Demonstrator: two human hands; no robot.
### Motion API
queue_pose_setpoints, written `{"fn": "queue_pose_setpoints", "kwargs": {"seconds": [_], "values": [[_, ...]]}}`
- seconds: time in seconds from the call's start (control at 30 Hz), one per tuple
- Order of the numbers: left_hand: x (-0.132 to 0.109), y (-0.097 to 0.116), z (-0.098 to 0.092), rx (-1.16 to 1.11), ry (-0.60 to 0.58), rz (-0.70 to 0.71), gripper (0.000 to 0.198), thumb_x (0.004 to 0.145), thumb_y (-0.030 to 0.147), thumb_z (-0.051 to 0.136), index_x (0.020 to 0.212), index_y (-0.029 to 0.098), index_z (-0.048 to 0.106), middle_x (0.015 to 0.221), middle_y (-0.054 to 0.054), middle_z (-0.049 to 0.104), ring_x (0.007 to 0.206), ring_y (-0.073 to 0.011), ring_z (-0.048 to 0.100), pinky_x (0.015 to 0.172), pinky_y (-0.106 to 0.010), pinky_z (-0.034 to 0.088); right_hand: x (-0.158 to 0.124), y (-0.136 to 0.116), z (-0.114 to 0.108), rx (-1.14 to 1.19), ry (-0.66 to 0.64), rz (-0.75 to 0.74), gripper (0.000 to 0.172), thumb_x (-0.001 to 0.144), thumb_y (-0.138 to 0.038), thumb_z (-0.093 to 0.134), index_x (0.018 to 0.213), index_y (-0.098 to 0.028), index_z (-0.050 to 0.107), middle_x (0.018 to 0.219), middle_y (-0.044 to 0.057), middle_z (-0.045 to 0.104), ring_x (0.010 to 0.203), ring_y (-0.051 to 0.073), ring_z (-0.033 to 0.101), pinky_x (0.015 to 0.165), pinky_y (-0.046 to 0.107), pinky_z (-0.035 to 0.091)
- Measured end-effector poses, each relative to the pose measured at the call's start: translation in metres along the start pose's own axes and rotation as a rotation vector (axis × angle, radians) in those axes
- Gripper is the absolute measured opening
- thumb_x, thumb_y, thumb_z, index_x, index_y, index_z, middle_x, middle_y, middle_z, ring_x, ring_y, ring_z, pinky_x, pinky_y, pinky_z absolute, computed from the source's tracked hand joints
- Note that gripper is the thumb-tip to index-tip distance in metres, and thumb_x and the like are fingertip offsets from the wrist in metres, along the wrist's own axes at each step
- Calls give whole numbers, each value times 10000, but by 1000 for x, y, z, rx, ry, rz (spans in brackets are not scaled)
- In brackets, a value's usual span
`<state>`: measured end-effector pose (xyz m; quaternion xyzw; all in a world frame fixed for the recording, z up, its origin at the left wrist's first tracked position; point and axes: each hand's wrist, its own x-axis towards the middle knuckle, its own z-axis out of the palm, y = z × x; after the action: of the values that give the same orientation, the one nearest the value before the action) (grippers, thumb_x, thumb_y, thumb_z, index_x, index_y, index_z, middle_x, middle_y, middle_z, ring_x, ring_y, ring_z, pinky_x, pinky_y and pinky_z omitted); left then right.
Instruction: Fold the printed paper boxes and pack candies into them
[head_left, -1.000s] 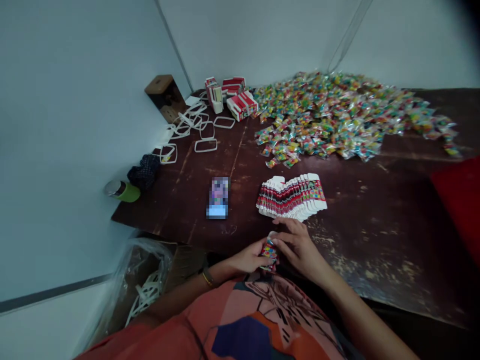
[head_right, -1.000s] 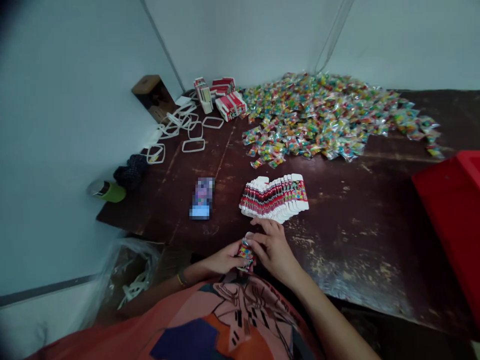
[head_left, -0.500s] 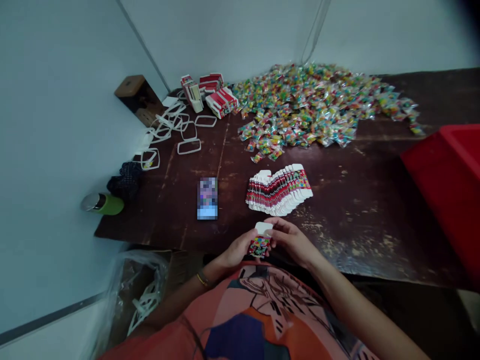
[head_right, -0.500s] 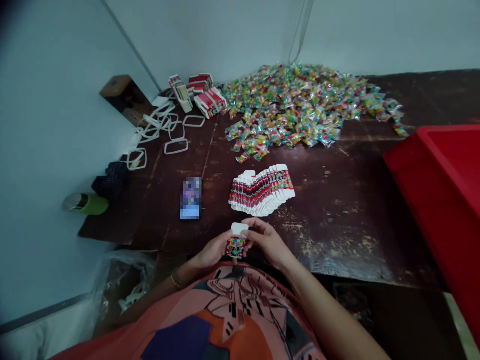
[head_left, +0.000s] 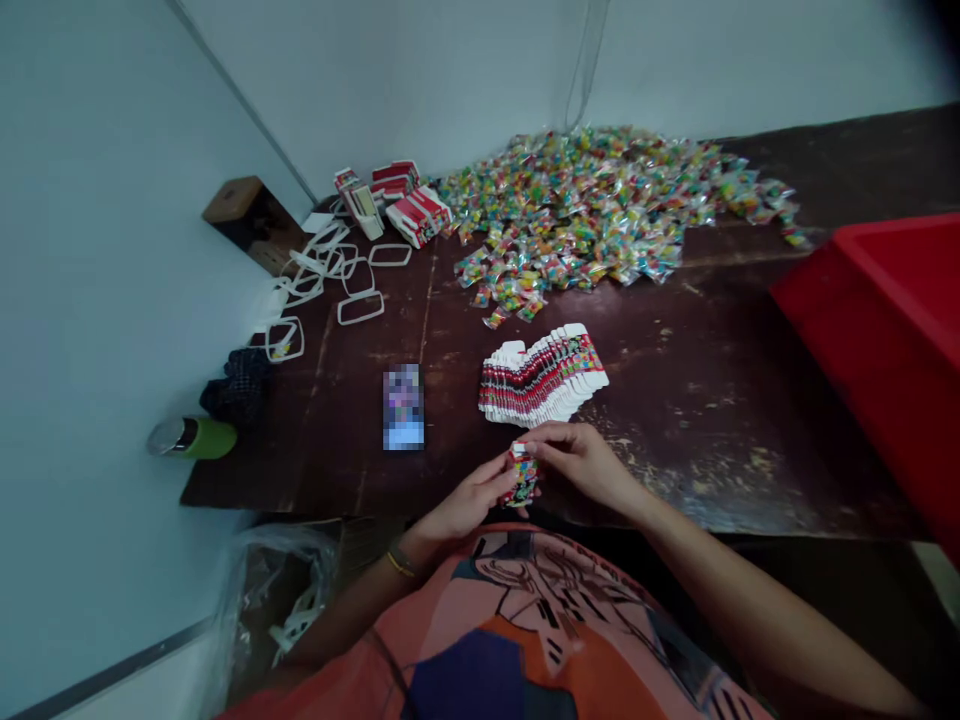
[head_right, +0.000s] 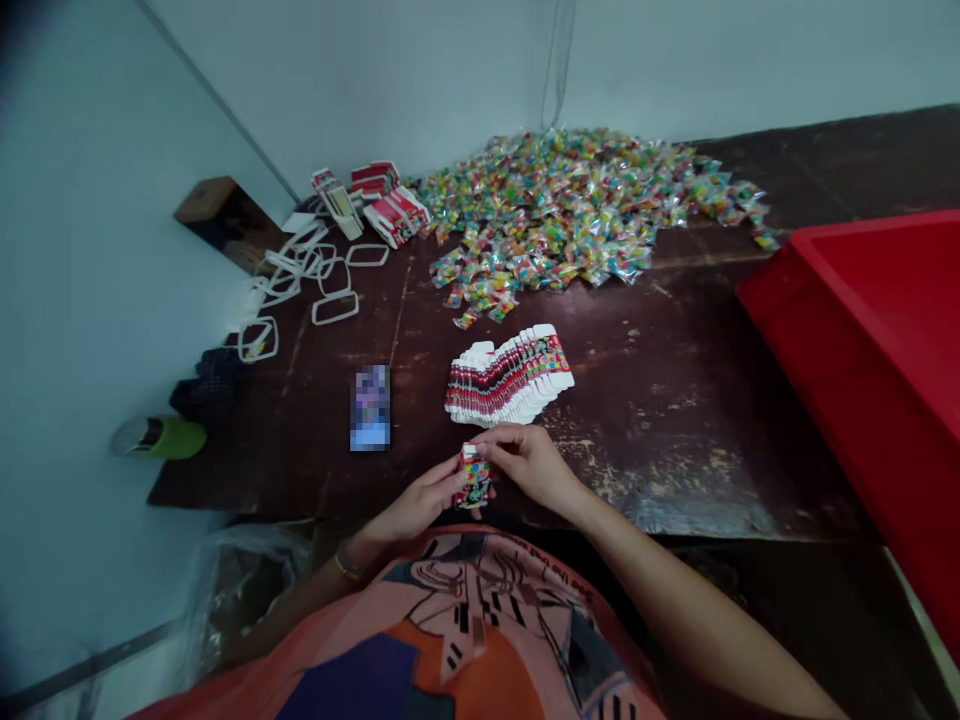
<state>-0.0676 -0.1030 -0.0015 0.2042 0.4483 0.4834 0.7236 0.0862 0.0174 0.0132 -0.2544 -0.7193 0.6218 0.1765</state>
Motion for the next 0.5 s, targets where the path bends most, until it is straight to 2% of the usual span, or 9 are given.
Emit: {"fn": "queue_pose_setpoints", "kwargs": {"seconds": [0.13, 0.2, 0.3, 0.37, 0.43, 0.5], "values": [[3, -14, -2, -43, 18, -79, 489, 869, 411, 552, 1298, 190, 479, 1051, -90, 618, 847, -203, 624, 649, -296, 482, -11, 16, 7, -173, 65, -163, 258, 897, -314, 557, 1110, -259, 690, 1052, 71, 668, 979, 190, 598, 877, 347, 493], [8, -18, 4, -61, -27, -126, 498, 867, 432, 551, 1298, 195, 478, 1050, -87, 623, 850, -202, 627, 674, -307, 489, -24, 18, 1, -202, 98, -157, 263, 897, -307, 556, 1124, -266, 683, 1042, 72, 675, 975, 194, 597, 855, 348, 506], [17, -12, 17, -10, -183, -179, 494, 870, 475, 526, 1270, 185, 519, 1135, -108, 609, 1002, -228, 592, 815, -354, 480, -59, 6, -36, -217, 74, -36, 239, 897, -314, 554, 1070, -256, 707, 1019, 66, 693, 957, 196, 616, 846, 337, 510], [22, -2, 22, 115, -261, -158, 471, 877, 473, 513, 1258, 197, 541, 1267, -124, 543, 1153, -255, 508, 892, -375, 451, -89, -8, -73, -256, -42, 98, 232, 899, -326, 545, 1032, -250, 719, 1027, 59, 700, 951, 199, 633, 852, 323, 508], [25, 9, 22, 218, -245, -114, 442, 876, 448, 526, 1249, 212, 550, 1332, -128, 490, 1201, -263, 465, 913, -380, 438, -111, -16, -106, -311, -204, 243, 230, 888, -352, 554, 997, -249, 729, 1006, 55, 713, 917, 208, 655, 823, 310, 521], [29, 16, 20, 225, -181, -88, 429, 877, 439, 525, 1229, 197, 556, 1280, -140, 517, 1136, -254, 513, 899, -382, 440, -110, -12, -125, -385, -249, 305, 245, 875, -383, 563, 1005, -252, 725, 999, 56, 719, 899, 222, 665, 810, 319, 528]]}}
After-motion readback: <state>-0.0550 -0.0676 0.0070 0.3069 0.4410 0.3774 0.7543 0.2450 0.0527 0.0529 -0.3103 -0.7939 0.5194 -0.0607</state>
